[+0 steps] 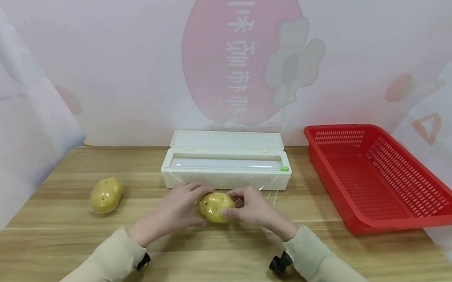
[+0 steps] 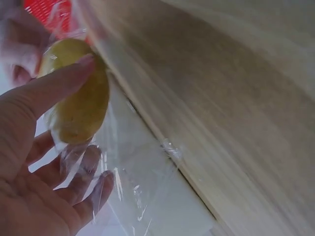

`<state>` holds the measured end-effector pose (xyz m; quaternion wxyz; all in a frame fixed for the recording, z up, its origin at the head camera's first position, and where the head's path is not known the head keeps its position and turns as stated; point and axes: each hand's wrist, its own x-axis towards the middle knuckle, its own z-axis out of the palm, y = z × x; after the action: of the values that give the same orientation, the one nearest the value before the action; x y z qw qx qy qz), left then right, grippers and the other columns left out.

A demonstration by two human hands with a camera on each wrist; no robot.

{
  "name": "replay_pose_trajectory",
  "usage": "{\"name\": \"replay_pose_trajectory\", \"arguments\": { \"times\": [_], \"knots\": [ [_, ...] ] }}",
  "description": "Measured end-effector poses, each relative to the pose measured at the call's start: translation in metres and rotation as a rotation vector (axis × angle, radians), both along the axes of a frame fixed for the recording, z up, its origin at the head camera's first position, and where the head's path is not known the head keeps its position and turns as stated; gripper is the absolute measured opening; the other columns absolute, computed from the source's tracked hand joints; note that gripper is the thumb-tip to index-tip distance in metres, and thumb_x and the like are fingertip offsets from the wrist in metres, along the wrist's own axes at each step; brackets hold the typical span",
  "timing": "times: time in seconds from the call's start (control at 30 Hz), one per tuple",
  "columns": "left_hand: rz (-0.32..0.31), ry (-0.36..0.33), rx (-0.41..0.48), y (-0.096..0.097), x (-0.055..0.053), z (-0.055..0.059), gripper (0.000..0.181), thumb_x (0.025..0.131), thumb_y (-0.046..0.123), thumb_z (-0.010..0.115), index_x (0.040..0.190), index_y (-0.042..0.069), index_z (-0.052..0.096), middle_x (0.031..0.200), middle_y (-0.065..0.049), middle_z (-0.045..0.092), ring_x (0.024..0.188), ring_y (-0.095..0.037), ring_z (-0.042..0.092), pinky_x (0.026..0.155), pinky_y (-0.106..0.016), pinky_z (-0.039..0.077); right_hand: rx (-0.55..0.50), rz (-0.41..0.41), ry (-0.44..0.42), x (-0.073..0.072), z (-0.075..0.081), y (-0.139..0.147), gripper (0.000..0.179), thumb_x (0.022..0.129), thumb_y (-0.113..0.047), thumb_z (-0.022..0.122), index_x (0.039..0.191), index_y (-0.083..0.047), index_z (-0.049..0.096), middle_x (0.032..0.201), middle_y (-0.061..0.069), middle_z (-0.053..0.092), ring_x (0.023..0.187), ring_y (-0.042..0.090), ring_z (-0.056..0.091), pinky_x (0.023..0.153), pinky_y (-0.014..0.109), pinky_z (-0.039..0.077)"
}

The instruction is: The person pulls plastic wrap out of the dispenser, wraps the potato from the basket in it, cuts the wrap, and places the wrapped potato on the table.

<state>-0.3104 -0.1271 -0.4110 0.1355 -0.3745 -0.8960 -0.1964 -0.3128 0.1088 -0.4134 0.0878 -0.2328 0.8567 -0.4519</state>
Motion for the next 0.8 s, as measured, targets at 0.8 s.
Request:
{"name": "replay_pose_trajectory", "arguments": {
  "times": [0.8],
  "knots": [
    [0.012, 0.27, -0.273, 0.009, -0.012, 0.001, 0.071, 0.061, 0.038, 0.092, 0.119, 0.008, 0.064, 0.108, -0.008, 0.064, 0.105, -0.029, 0.055, 0.095, -0.047, 0.044, -0.068, 0.034, -0.164, -0.014, 0.001, 0.006, 0.042, 0.089, -0.018, 0.075, 0.122, 0.004, 0.064, 0.103, 0.008, 0.069, 0.09, 0.019, 0.064, 0.079, 0.032, 0.053]
  ]
}}
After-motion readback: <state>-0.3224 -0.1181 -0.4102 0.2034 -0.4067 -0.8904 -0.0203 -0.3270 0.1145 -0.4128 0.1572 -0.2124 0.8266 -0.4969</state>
